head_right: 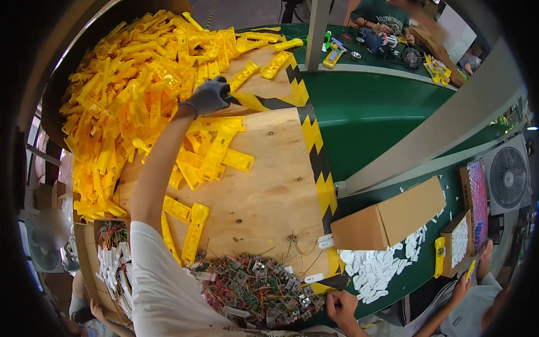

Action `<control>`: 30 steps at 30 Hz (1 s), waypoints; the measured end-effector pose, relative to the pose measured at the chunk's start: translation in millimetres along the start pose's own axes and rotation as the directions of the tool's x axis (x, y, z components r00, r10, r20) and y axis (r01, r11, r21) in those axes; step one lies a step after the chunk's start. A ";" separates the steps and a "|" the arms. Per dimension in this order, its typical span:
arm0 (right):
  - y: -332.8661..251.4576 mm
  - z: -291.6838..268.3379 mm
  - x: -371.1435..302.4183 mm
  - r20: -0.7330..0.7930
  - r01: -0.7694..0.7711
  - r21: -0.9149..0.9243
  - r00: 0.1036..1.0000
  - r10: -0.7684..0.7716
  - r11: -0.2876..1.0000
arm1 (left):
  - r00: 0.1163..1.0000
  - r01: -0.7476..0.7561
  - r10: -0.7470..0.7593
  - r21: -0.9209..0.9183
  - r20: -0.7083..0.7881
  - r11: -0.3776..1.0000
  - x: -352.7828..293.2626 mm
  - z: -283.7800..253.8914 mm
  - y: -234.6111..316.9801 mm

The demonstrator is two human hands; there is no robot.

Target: The recorder assembles small components into yellow flashlight housings at an industrial assembly line.

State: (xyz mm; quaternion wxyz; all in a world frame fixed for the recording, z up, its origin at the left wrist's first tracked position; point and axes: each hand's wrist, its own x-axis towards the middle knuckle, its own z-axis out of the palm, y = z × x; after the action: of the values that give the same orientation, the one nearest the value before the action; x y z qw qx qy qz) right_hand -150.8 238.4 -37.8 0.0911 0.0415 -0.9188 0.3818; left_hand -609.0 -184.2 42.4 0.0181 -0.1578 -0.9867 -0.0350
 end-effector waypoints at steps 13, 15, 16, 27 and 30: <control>-9.3 2.3 9.5 0.098 0.030 0.069 0.995 -0.037 0.997 | 0.970 -0.019 0.190 -0.735 0.149 0.677 86.1 -5.5 100.3; -13.0 11.0 7.3 0.141 0.038 0.153 0.988 -0.060 0.988 | 0.956 -0.197 0.287 -0.609 0.052 0.768 110.7 43.8 52.9; -11.0 8.5 7.4 0.135 0.020 0.147 0.990 -0.040 0.989 | 0.948 -0.164 0.302 -0.666 0.096 0.727 112.7 49.8 59.2; -2.7 3.4 6.8 0.131 0.023 0.139 0.990 -0.041 0.990 | 0.998 -0.052 0.038 -0.296 -0.051 0.954 94.8 57.0 117.4; -3.3 2.2 7.0 0.140 0.012 0.139 0.990 -0.032 0.990 | 0.996 -0.060 0.030 -0.364 -0.087 0.929 89.9 57.8 116.5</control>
State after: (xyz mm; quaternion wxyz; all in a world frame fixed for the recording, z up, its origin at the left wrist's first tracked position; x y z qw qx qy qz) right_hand -157.4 234.5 -35.6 0.0267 0.0851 -0.8939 0.4392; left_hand -659.3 -41.6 -3.6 0.0285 -0.1797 -0.9574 -0.2241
